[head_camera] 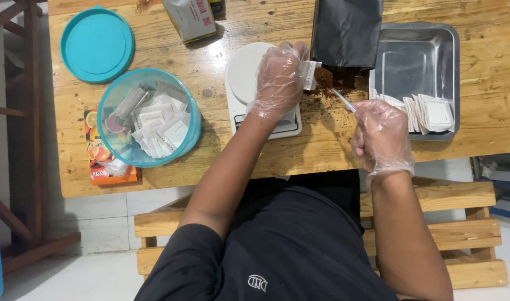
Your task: The person, wearing gloves, fills several small white coffee filters with ground coffee from a larger black bag using a spoon, and then weighs each filter on a digital scale.
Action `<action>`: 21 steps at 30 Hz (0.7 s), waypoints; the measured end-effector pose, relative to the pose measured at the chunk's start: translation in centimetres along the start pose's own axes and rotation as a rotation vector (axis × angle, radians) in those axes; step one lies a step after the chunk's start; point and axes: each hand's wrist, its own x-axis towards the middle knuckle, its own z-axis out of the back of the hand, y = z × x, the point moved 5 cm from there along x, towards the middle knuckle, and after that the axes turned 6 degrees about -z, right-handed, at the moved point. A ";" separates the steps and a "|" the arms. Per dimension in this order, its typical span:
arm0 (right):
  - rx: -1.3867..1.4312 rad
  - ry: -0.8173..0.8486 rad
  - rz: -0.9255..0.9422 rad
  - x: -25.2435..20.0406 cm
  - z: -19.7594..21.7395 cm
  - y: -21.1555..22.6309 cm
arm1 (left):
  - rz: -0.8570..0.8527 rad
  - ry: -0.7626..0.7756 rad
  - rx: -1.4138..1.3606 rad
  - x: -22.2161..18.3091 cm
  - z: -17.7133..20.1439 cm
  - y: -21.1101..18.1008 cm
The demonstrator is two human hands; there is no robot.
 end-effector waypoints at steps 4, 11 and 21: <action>-0.077 0.030 0.068 1.3 -0.1 -0.5 | -0.008 0.044 -0.058 -0.3 0.5 -1.3; -0.714 -0.230 1.076 0.1 -3.2 0.6 | 0.044 0.034 -0.492 -0.4 1.3 -3.5; -0.495 -0.124 1.468 2.6 -5.2 -1.6 | 0.157 0.052 -0.576 -0.6 1.6 -3.3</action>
